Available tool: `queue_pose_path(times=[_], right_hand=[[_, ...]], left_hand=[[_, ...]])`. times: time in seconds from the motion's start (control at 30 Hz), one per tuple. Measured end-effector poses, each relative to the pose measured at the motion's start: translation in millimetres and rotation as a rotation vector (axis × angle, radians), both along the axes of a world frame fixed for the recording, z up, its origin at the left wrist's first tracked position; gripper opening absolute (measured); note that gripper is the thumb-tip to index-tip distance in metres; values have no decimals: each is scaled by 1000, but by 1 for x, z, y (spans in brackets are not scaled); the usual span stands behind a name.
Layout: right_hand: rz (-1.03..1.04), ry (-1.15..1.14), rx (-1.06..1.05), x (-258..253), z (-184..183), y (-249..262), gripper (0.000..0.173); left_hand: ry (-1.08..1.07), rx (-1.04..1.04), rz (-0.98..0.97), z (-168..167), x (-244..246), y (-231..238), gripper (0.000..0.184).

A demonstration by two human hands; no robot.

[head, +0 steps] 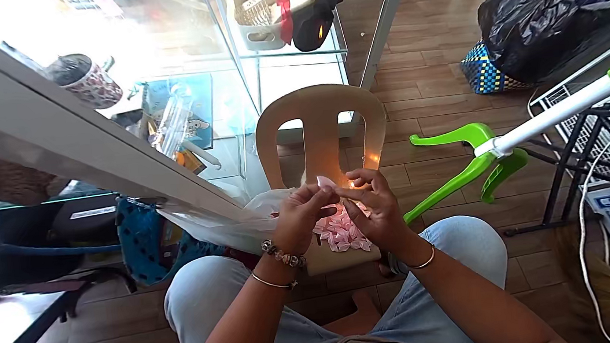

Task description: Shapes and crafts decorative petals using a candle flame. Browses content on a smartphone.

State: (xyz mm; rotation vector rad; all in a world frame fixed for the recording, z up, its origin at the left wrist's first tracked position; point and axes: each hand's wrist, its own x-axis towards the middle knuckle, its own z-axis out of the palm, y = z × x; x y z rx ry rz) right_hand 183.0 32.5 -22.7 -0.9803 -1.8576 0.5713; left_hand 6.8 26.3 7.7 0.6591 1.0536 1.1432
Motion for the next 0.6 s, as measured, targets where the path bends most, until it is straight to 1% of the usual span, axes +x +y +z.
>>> queue_pose_path(times=[0.1, 0.17, 0.23, 0.3, 0.37, 0.5, 0.6], right_hand=[[24, 259, -405, 3, 11, 2, 25], [63, 385, -607, 3, 14, 5, 21], [97, 479, -692, 2, 14, 7, 11], [116, 523, -728, 1, 15, 8, 6], [136, 565, -799, 2, 15, 8, 7], [173, 719, -1078, 4, 27, 8, 16], [211, 771, -1222, 7, 30, 9, 15]], left_hand=[[58, 58, -16, -2, 4, 0, 9], [118, 109, -30, -4, 5, -1, 8], [187, 162, -53, -4, 5, -1, 6], [229, 205, -65, -6, 5, -1, 6], [265, 266, -68, -10, 3, -1, 7], [329, 463, -90, -20, 1, 0, 9], [330, 535, -121, -21, 1, -1, 12]])
